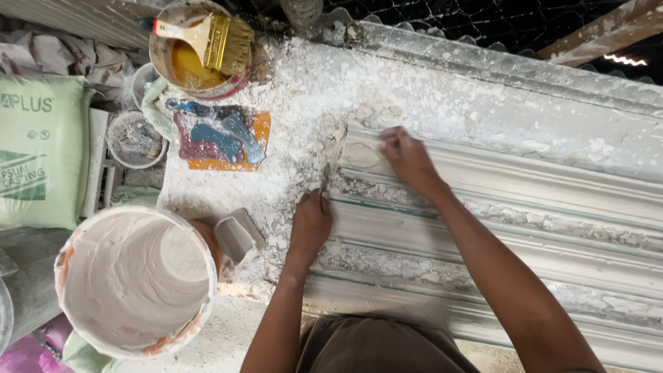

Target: The person uses a scraper to remove dried white residue from stacked white moulding strips. They repeatedly scrape along the grooves and edges, then wipe the surface with their hand to clear debris.

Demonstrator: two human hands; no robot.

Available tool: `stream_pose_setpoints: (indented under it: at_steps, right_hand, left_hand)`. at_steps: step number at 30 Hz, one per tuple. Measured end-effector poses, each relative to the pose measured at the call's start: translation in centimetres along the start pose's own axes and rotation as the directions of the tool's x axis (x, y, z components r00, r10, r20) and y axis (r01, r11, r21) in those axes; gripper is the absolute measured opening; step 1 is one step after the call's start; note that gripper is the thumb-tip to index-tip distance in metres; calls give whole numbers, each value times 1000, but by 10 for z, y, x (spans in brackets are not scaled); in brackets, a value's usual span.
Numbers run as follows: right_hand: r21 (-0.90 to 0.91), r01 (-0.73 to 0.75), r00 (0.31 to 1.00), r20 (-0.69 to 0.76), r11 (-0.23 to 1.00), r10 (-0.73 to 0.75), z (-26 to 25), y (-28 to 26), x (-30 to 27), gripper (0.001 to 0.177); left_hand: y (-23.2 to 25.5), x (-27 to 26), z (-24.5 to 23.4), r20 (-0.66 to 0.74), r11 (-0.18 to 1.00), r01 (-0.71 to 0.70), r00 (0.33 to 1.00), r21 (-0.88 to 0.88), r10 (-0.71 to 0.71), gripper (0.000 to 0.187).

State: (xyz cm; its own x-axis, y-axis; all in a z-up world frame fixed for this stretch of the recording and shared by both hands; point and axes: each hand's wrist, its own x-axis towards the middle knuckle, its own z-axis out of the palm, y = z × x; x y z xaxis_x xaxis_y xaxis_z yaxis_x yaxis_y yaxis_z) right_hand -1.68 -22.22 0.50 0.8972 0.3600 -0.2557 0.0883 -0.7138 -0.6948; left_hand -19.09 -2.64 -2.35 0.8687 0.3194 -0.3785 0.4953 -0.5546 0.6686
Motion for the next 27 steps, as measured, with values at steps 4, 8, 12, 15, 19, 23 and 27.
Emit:
stream_pose_setpoints:
  at_steps: [4,8,12,15,19,23,27]
  right_hand:
    - [-325,170,908,-316,930,-276,-2,61,-39,53]
    - [185,236,972,-26,954,-235,3,-1,-142,35]
    - [529,106,939,226,842,-260,38,-45,-212,87]
    - [442,-58,936,336,895,-106,60,-22,-245,80]
    - [135,-2,967,252,991,-32,48,27,-253,81]
    - [74,-130,909,408,989,88,7,37,-280,69]
    - [-55,-160,814,557,986,163,-14,29,-282,62]
  left_hand:
    - [18,-27,-42,-160,990,-35,987,-138,13,31]
    - [31,-63,-55,-267,935,-48,962,-351,-50,41]
    - [64,-112,-25,-166,883,13,981,-469,-102,45]
    - [49,-122,19,-69,880,-58,997,-471,28,42]
    - [22,-145,43,54,870,-168,975,-463,217,46]
    - [9,-181,39,166,967,-256,953,-1,252,43]
    - [-33,-209,67,4,754,-460,855,469,519,22]
